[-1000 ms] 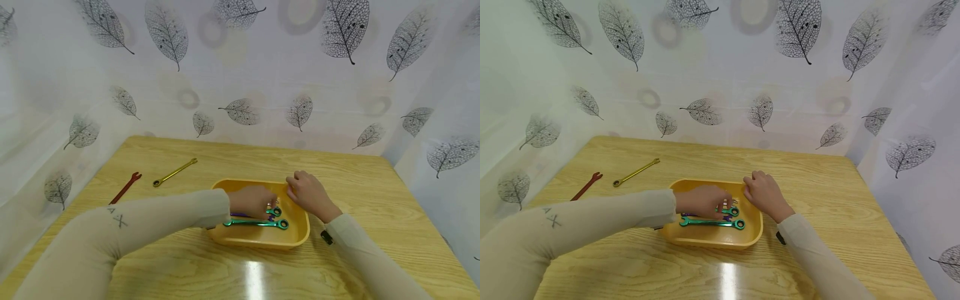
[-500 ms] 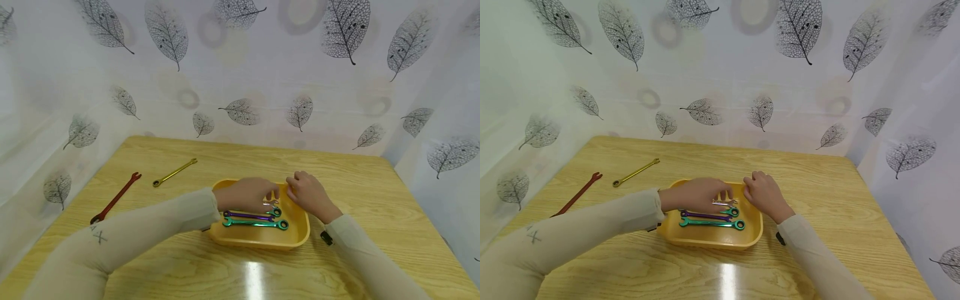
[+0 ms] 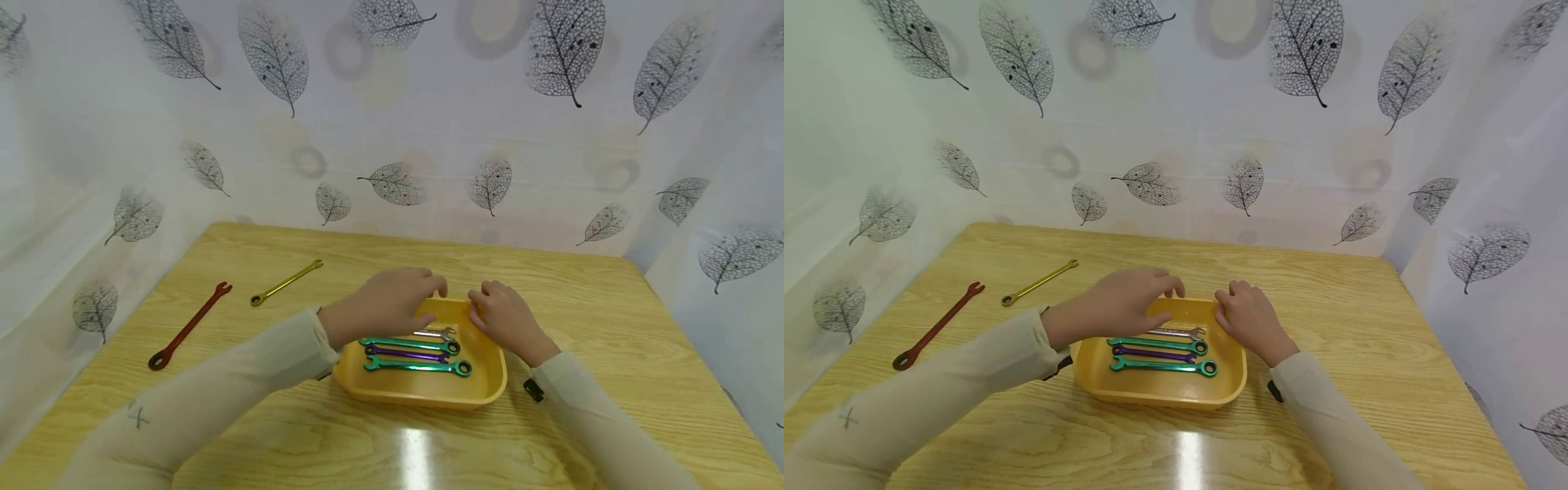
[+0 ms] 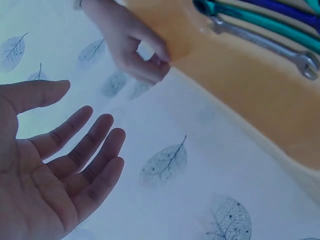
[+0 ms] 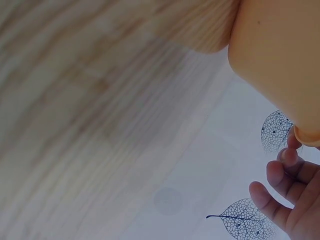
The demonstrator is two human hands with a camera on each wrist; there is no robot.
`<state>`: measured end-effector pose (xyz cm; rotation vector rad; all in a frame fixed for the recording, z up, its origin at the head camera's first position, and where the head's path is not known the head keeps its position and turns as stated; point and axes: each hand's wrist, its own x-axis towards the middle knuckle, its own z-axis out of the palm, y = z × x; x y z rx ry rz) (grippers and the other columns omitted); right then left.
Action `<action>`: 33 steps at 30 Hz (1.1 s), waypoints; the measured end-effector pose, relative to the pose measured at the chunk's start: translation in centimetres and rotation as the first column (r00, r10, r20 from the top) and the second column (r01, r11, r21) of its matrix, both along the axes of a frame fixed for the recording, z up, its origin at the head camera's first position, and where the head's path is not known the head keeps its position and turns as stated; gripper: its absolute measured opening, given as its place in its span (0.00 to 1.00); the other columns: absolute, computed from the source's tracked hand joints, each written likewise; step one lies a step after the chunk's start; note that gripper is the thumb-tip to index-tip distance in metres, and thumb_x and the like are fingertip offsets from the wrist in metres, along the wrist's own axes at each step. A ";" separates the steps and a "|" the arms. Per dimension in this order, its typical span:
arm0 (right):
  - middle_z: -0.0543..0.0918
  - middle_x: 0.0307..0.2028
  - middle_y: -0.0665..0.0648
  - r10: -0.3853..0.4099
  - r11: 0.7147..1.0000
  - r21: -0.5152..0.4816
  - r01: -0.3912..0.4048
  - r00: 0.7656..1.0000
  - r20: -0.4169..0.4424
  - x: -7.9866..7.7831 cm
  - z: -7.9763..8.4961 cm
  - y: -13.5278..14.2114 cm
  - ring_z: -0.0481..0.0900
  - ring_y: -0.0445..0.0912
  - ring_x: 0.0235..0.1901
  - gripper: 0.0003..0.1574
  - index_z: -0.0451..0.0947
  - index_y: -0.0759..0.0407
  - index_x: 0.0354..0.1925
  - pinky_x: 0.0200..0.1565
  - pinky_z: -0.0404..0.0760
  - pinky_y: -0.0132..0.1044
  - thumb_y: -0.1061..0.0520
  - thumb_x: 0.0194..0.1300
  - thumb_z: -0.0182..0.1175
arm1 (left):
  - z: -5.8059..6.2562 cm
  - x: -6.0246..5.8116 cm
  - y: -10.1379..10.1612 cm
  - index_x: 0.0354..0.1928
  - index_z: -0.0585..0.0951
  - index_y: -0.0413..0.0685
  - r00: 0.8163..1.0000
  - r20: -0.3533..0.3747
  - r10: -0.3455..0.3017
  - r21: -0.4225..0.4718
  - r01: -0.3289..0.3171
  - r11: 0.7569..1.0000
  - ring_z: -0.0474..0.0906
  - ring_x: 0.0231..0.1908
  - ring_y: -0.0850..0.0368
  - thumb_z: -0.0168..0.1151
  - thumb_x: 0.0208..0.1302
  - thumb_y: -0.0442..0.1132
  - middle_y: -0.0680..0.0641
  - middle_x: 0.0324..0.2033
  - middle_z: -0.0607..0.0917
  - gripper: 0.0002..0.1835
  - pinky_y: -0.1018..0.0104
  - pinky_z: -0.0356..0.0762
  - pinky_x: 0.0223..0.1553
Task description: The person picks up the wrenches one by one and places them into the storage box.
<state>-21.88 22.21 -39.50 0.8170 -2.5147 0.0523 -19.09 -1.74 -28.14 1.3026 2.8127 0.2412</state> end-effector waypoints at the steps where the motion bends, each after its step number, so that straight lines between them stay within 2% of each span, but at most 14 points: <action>1: 0.64 0.18 0.53 0.002 1.000 0.000 -0.002 1.000 -0.002 0.0 0.0 0.0 0.56 0.43 0.19 0.04 0.75 0.59 0.26 0.24 0.59 0.33 0.61 0.56 0.60 | 0.2 0.1 -0.1 0.51 0.76 0.52 1.000 -0.024 0.002 0.007 -0.002 1.000 0.75 0.31 0.61 0.59 0.63 0.47 0.51 0.43 0.81 0.17 0.70 0.75 0.31; 10: 0.63 0.18 0.53 0.005 1.000 -0.006 -0.005 1.000 0.002 0.0 -0.2 0.1 0.56 0.43 0.19 0.04 0.75 0.58 0.27 0.24 0.58 0.32 0.61 0.57 0.60 | 1.7 0.3 -1.7 0.49 0.77 0.50 0.985 -0.162 0.063 0.130 -0.042 0.991 0.71 0.24 0.61 0.59 0.63 0.46 0.50 0.38 0.81 0.14 0.71 0.71 0.26; 14: 0.63 0.18 0.53 0.007 1.000 -0.010 -0.007 1.000 0.003 0.0 -0.2 0.1 0.55 0.43 0.19 0.04 0.74 0.58 0.27 0.24 0.57 0.32 0.61 0.57 0.59 | 2.5 0.2 -2.8 0.49 0.77 0.50 0.966 -0.220 0.134 0.157 -0.101 0.983 0.75 0.30 0.58 0.58 0.64 0.46 0.49 0.41 0.82 0.14 0.68 0.74 0.29; 19: 0.62 0.18 0.53 0.016 1.000 -0.016 -0.016 1.000 -0.009 -0.1 -0.2 0.1 0.55 0.43 0.19 0.04 0.74 0.58 0.26 0.24 0.57 0.33 0.61 0.57 0.58 | 3.6 -0.3 -5.1 0.47 0.79 0.47 0.923 -0.291 0.250 0.238 -0.183 0.954 0.77 0.34 0.53 0.59 0.63 0.44 0.47 0.41 0.82 0.13 0.63 0.76 0.32; 22: 0.62 0.18 0.53 0.016 1.000 -0.018 -0.017 1.000 -0.012 -0.1 -0.2 0.1 0.54 0.43 0.19 0.05 0.73 0.58 0.26 0.24 0.56 0.32 0.61 0.57 0.58 | 3.7 -1.0 -6.9 0.46 0.79 0.46 0.890 -0.325 0.319 0.300 -0.223 0.928 0.77 0.33 0.51 0.60 0.62 0.43 0.45 0.40 0.83 0.13 0.60 0.77 0.34; 25: 0.62 0.18 0.53 0.017 1.000 -0.019 -0.017 1.000 -0.015 -0.1 -0.2 0.1 0.55 0.43 0.19 0.05 0.73 0.58 0.25 0.23 0.56 0.32 0.61 0.57 0.58 | 3.6 -1.6 -8.5 0.46 0.79 0.43 0.857 -0.352 0.375 0.345 -0.253 0.904 0.78 0.37 0.48 0.61 0.61 0.42 0.43 0.42 0.83 0.13 0.57 0.78 0.38; 29: 0.62 0.18 0.53 0.018 1.000 -0.019 -0.018 1.000 -0.016 -0.1 -0.2 0.2 0.55 0.43 0.19 0.04 0.73 0.58 0.26 0.24 0.56 0.32 0.61 0.57 0.58 | 3.3 -2.2 -10.1 0.43 0.80 0.41 0.815 -0.404 0.416 0.382 -0.263 0.886 0.78 0.38 0.45 0.60 0.61 0.39 0.41 0.39 0.84 0.11 0.53 0.78 0.39; 33: 0.62 0.18 0.53 0.021 1.000 -0.020 -0.021 1.000 -0.014 -0.1 -0.2 0.2 0.54 0.43 0.19 0.04 0.73 0.58 0.26 0.24 0.56 0.33 0.61 0.57 0.58 | 2.9 -2.5 -11.4 0.40 0.80 0.40 0.779 -0.464 0.422 0.397 -0.243 0.885 0.78 0.34 0.44 0.59 0.60 0.37 0.40 0.34 0.83 0.09 0.53 0.77 0.38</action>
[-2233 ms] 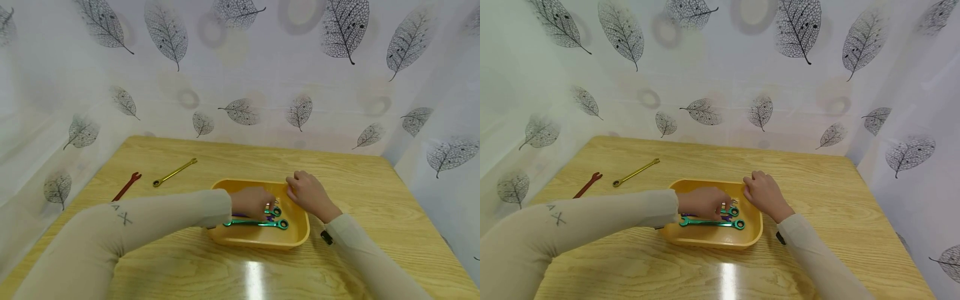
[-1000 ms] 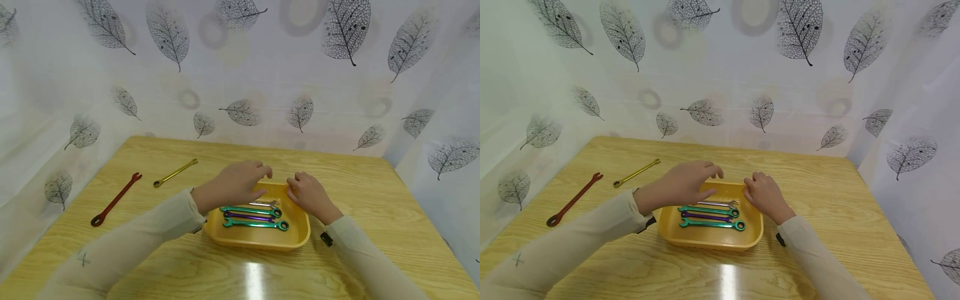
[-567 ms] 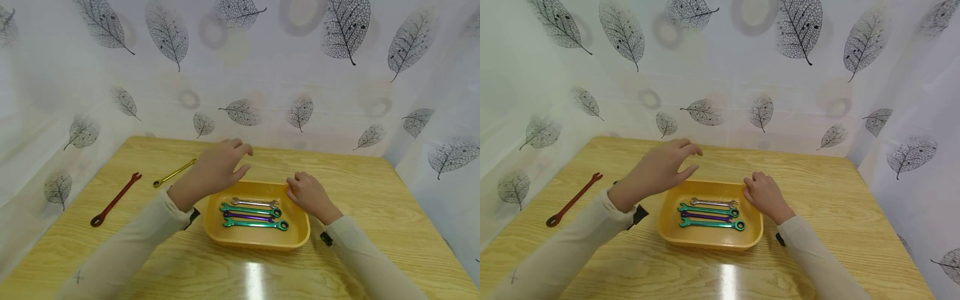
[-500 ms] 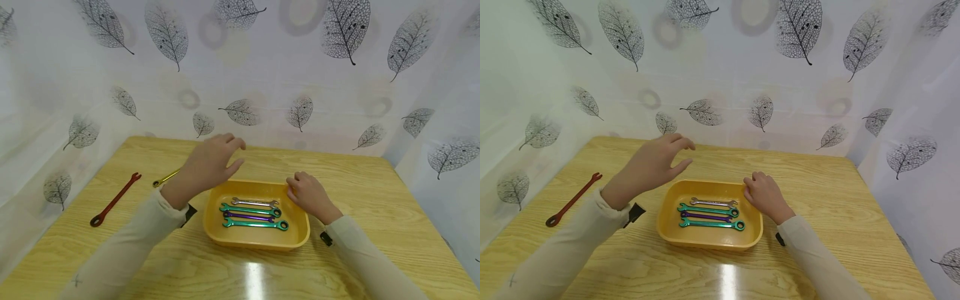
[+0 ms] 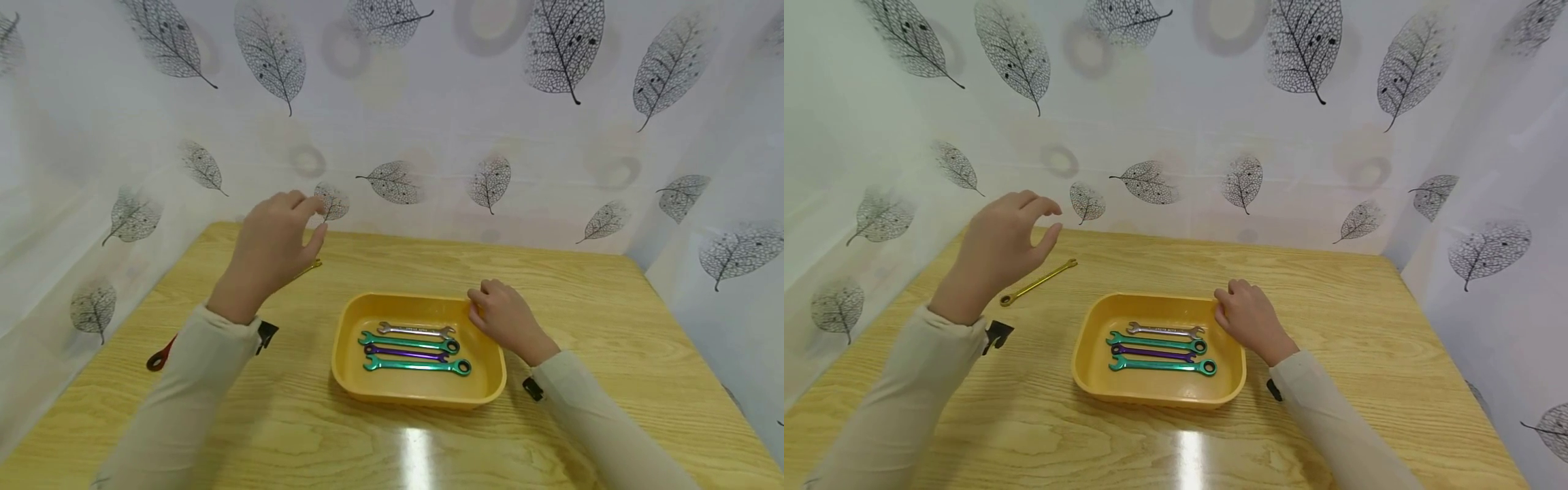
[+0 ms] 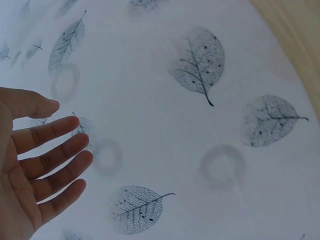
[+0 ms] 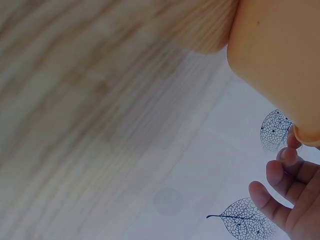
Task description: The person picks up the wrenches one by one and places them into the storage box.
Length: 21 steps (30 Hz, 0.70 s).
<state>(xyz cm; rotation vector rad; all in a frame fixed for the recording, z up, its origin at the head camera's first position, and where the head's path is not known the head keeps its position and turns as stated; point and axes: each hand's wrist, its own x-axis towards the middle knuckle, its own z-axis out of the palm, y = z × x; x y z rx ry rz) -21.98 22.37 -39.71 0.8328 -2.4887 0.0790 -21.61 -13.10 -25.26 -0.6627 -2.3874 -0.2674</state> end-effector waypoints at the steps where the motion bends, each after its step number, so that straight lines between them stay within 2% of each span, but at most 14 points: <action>1: 0.62 0.18 0.53 -0.001 1.000 -0.001 0.001 1.000 0.001 0.0 0.0 0.0 0.54 0.43 0.19 0.04 0.73 0.58 0.26 0.24 0.56 0.33 0.61 0.57 0.57 | -0.2 -0.1 -0.3 0.39 0.80 0.39 1.000 -0.016 0.001 -0.003 -0.001 1.000 0.78 0.33 0.44 0.60 0.59 0.36 0.40 0.33 0.83 0.09 0.52 0.77 0.38; 8: 0.62 0.18 0.53 -0.003 1.000 0.000 0.003 1.000 0.012 0.0 0.0 0.0 0.54 0.43 0.19 0.04 0.74 0.58 0.26 0.24 0.56 0.33 0.61 0.57 0.58 | -1.6 -1.3 -2.4 0.37 0.81 0.37 0.996 -0.077 0.040 -0.059 -0.045 0.997 0.78 0.32 0.42 0.62 0.55 0.36 0.39 0.30 0.83 0.10 0.50 0.76 0.40; 21: 0.62 0.18 0.53 -0.004 1.000 0.005 0.004 1.000 0.021 0.0 0.1 0.0 0.54 0.43 0.19 0.04 0.74 0.59 0.27 0.24 0.56 0.33 0.61 0.57 0.58 | -4.5 -3.4 -5.0 0.38 0.80 0.37 0.995 -0.099 0.008 -0.159 -0.024 0.987 0.80 0.31 0.41 0.63 0.54 0.36 0.38 0.30 0.83 0.11 0.48 0.77 0.41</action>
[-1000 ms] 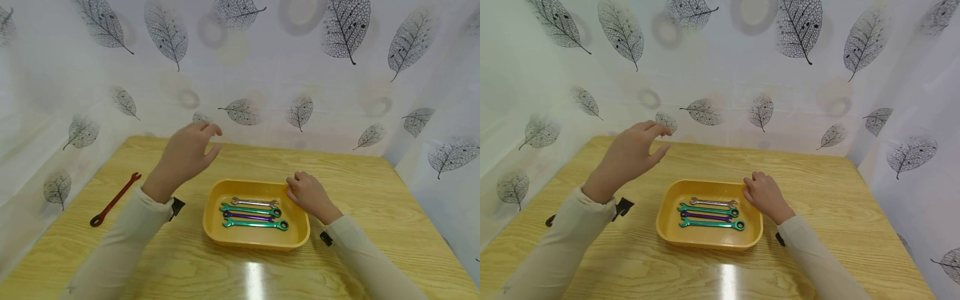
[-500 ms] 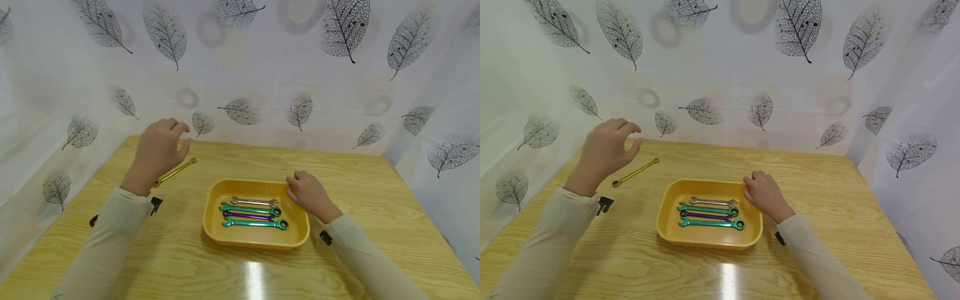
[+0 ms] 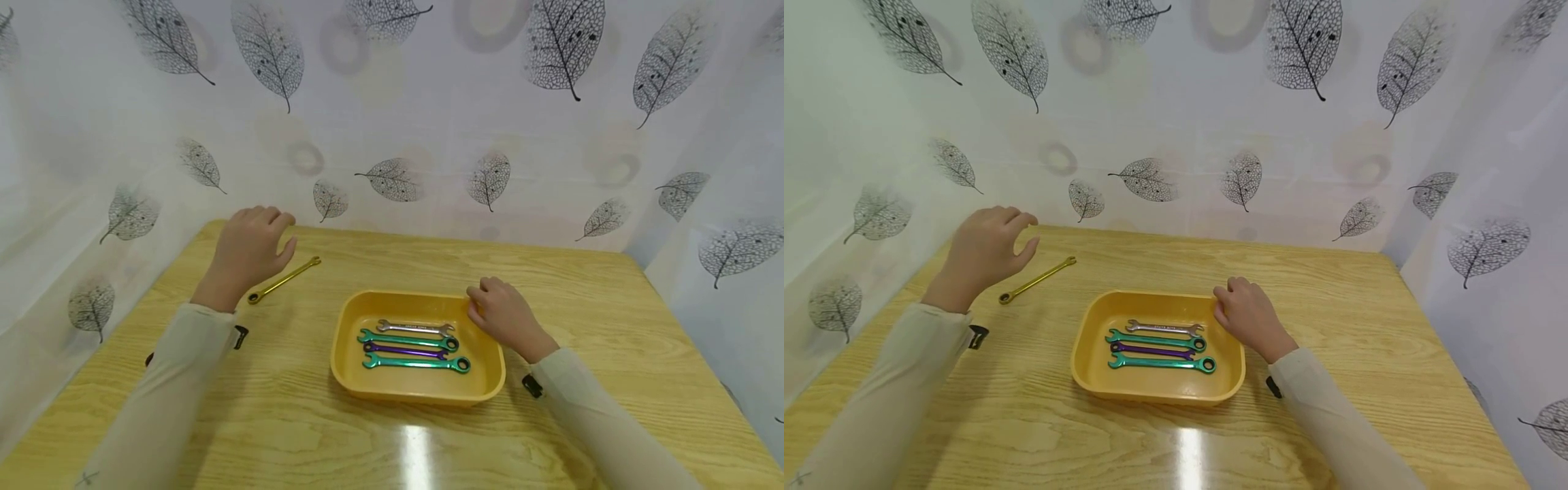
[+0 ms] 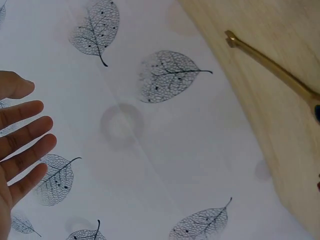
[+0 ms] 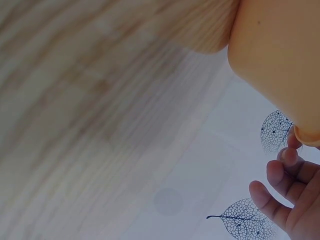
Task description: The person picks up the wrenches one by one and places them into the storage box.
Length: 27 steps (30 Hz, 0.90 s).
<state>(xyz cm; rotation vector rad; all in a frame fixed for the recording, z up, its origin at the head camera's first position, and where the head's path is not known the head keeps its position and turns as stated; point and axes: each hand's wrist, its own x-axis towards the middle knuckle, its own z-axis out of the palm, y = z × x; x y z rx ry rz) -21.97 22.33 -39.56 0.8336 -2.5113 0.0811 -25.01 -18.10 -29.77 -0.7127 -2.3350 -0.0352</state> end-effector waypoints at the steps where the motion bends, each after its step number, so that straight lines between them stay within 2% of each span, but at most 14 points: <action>1: 0.62 0.18 0.53 0.002 1.000 -0.002 -0.002 1.000 -0.002 0.0 0.0 0.0 0.54 0.43 0.19 0.04 0.74 0.59 0.27 0.24 0.56 0.33 0.61 0.57 0.58 | -0.2 -0.2 -0.2 0.38 0.80 0.37 1.000 -0.001 -0.005 -0.006 0.005 1.000 0.80 0.32 0.42 0.63 0.54 0.36 0.38 0.31 0.83 0.11 0.49 0.77 0.41; 6: 0.62 0.18 0.53 0.009 1.000 -0.012 -0.009 1.000 -0.010 0.0 0.1 0.0 0.54 0.43 0.19 0.03 0.74 0.59 0.26 0.24 0.56 0.32 0.62 0.56 0.58 | -1.4 -1.0 -0.8 0.36 0.80 0.37 0.999 -0.021 -0.046 -0.013 0.046 0.999 0.80 0.30 0.43 0.64 0.53 0.36 0.39 0.30 0.84 0.10 0.50 0.78 0.38; 10: 0.62 0.18 0.53 0.006 1.000 -0.011 -0.006 1.000 -0.008 0.0 0.1 0.0 0.54 0.42 0.19 0.04 0.74 0.59 0.26 0.24 0.56 0.32 0.62 0.57 0.58 | -2.3 -1.6 -1.3 0.36 0.81 0.37 0.998 -0.016 -0.053 -0.018 0.053 0.998 0.80 0.29 0.44 0.65 0.53 0.36 0.39 0.29 0.84 0.10 0.50 0.78 0.35; 21: 0.62 0.18 0.53 0.003 1.000 -0.008 -0.003 1.000 -0.014 0.0 -0.1 0.0 0.53 0.42 0.19 0.06 0.72 0.58 0.25 0.24 0.56 0.32 0.62 0.58 0.58 | -4.4 -3.0 -2.7 0.38 0.80 0.38 0.994 0.108 -0.001 -0.048 0.006 0.999 0.80 0.27 0.45 0.65 0.54 0.37 0.38 0.32 0.84 0.12 0.52 0.78 0.30; 27: 0.61 0.18 0.53 0.005 1.000 -0.013 -0.006 1.000 -0.007 0.0 -0.1 0.0 0.53 0.42 0.19 0.06 0.71 0.58 0.25 0.25 0.56 0.32 0.62 0.58 0.57 | -5.0 -3.6 -3.1 0.38 0.80 0.37 0.985 0.173 0.007 -0.054 0.002 0.999 0.78 0.24 0.48 0.64 0.54 0.37 0.39 0.31 0.83 0.12 0.54 0.77 0.27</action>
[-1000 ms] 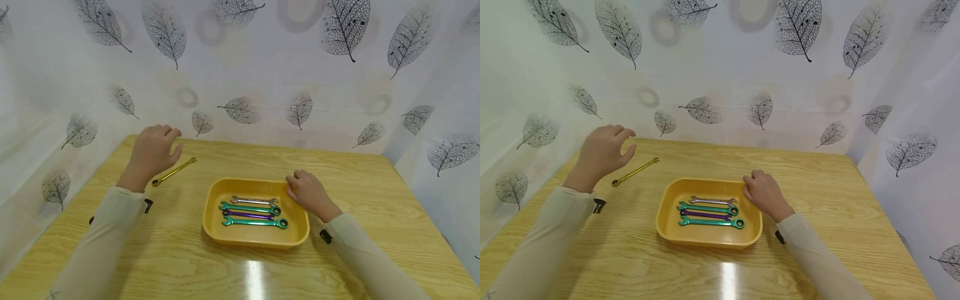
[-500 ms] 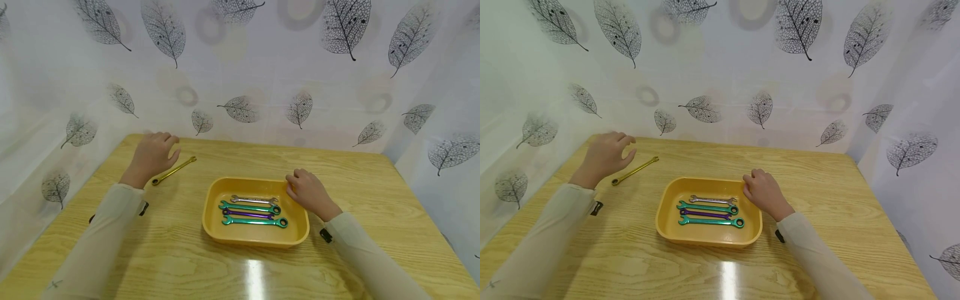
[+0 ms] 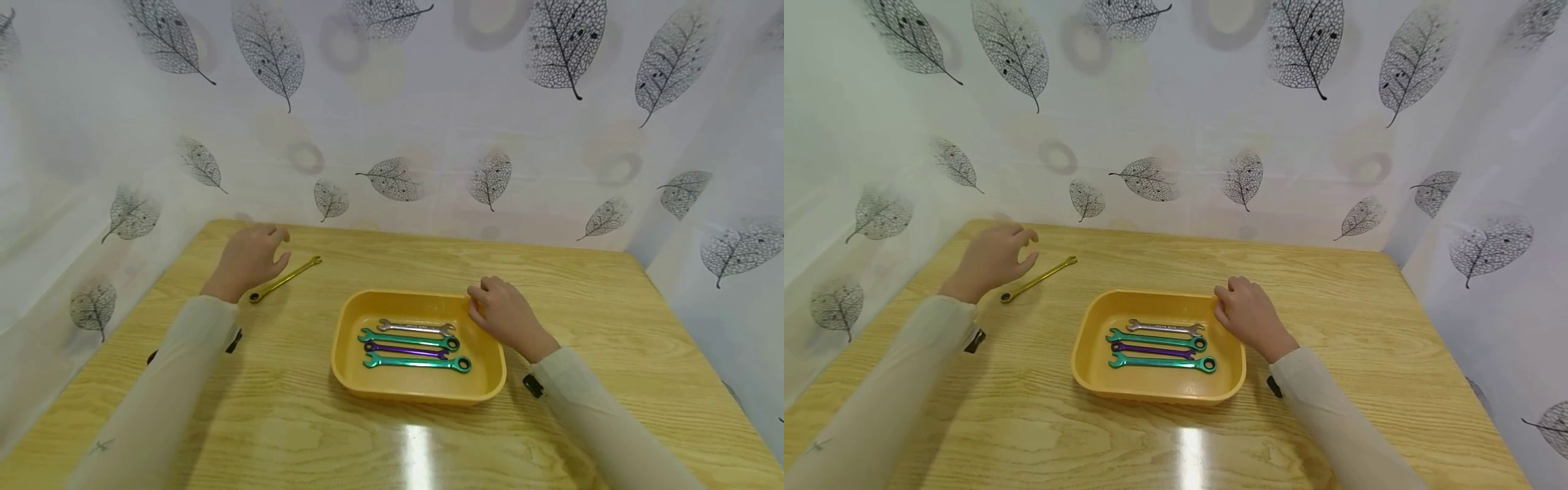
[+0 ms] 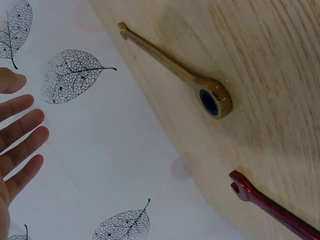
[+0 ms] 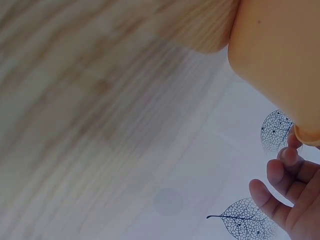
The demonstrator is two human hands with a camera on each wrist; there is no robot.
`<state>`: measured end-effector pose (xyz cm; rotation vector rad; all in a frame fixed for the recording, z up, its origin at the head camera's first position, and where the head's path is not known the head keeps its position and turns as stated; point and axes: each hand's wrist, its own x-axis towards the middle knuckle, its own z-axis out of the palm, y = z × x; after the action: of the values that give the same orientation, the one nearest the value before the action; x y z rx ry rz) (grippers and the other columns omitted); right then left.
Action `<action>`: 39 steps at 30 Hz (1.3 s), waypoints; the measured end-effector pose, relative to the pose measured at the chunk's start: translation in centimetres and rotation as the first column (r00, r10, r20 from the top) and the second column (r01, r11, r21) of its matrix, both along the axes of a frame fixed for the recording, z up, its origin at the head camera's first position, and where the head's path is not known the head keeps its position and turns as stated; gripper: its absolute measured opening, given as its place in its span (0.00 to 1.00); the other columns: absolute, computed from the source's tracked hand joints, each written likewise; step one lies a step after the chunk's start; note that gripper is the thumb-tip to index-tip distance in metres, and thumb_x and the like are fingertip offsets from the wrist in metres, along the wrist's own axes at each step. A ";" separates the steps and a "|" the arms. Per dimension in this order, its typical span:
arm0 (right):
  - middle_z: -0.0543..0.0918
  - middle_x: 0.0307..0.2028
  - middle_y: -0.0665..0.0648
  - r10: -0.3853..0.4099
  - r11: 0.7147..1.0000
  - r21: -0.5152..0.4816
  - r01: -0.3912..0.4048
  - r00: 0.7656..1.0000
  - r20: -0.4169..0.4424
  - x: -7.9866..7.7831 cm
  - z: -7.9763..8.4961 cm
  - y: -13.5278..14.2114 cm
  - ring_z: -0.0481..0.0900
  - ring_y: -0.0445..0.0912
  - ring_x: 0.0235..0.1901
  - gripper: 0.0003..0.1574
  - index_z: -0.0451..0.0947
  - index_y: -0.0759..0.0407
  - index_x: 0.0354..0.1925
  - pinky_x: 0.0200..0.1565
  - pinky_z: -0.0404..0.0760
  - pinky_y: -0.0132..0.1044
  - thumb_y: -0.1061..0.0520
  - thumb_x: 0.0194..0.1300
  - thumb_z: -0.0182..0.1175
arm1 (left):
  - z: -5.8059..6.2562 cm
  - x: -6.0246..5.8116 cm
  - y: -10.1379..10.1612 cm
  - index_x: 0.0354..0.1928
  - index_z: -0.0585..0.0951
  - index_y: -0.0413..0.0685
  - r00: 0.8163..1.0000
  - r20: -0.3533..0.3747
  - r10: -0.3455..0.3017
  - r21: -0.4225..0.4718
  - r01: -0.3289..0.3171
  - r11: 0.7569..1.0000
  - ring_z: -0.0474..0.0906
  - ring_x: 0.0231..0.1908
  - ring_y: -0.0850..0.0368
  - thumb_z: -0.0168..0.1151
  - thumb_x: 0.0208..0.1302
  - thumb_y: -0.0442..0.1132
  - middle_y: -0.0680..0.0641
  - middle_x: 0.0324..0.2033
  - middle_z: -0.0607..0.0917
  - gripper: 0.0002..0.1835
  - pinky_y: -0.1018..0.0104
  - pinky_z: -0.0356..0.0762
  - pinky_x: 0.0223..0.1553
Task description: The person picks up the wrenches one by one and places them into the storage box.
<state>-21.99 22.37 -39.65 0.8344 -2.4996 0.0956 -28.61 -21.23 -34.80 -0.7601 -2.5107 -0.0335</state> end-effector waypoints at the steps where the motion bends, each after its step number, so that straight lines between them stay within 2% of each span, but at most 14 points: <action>1: 0.61 0.18 0.53 0.002 1.000 -0.002 -0.002 1.000 0.001 0.0 0.0 0.0 0.53 0.42 0.19 0.06 0.71 0.58 0.25 0.25 0.56 0.32 0.62 0.58 0.56 | -0.1 -0.1 0.0 0.38 0.80 0.37 1.000 0.014 0.006 -0.003 -0.006 1.000 0.77 0.23 0.48 0.64 0.55 0.38 0.39 0.31 0.83 0.12 0.54 0.76 0.26; 6: 0.60 0.18 0.52 0.006 1.000 -0.007 -0.006 1.000 -0.004 0.0 0.0 0.0 0.52 0.42 0.19 0.06 0.71 0.58 0.25 0.24 0.55 0.32 0.62 0.58 0.57 | -0.6 -0.5 -0.3 0.39 0.80 0.37 0.995 0.093 0.045 -0.013 -0.044 0.999 0.75 0.21 0.50 0.62 0.56 0.38 0.38 0.31 0.83 0.12 0.56 0.74 0.23; 12: 0.61 0.18 0.52 0.007 1.000 -0.005 -0.007 1.000 0.000 0.0 0.0 0.0 0.53 0.42 0.19 0.06 0.72 0.58 0.25 0.24 0.55 0.32 0.61 0.58 0.57 | -1.3 -0.7 -0.5 0.40 0.80 0.38 0.978 0.187 0.097 -0.042 -0.091 0.995 0.75 0.22 0.50 0.61 0.58 0.39 0.39 0.32 0.83 0.12 0.57 0.73 0.22; 23: 0.61 0.18 0.52 0.015 1.000 -0.001 -0.015 1.000 -0.009 0.0 0.0 0.0 0.52 0.41 0.20 0.06 0.72 0.58 0.25 0.25 0.55 0.32 0.62 0.58 0.58 | -3.0 -1.6 -1.2 0.40 0.79 0.39 0.962 0.254 0.103 -0.046 -0.094 0.994 0.74 0.21 0.53 0.61 0.58 0.40 0.42 0.29 0.81 0.12 0.57 0.74 0.24; 31: 0.61 0.18 0.52 0.011 1.000 -0.004 -0.011 1.000 -0.006 0.0 0.0 0.0 0.53 0.42 0.19 0.06 0.72 0.58 0.25 0.24 0.56 0.31 0.62 0.57 0.58 | -3.6 -1.9 -1.4 0.42 0.78 0.39 0.938 0.323 0.128 -0.070 -0.111 0.991 0.76 0.24 0.52 0.60 0.60 0.41 0.41 0.32 0.81 0.13 0.60 0.73 0.21; 39: 0.61 0.18 0.52 0.002 1.000 -0.003 -0.002 1.000 0.017 0.1 0.1 0.0 0.53 0.42 0.19 0.06 0.72 0.58 0.25 0.25 0.56 0.32 0.62 0.58 0.57 | -3.8 -1.8 -1.4 0.43 0.78 0.39 0.909 0.392 0.142 -0.058 -0.130 0.990 0.78 0.27 0.51 0.59 0.60 0.41 0.40 0.35 0.82 0.14 0.60 0.74 0.22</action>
<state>-21.91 22.32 -39.54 0.8380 -2.5144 0.1073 -30.37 -22.61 -38.60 -0.6378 -2.9511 -0.1110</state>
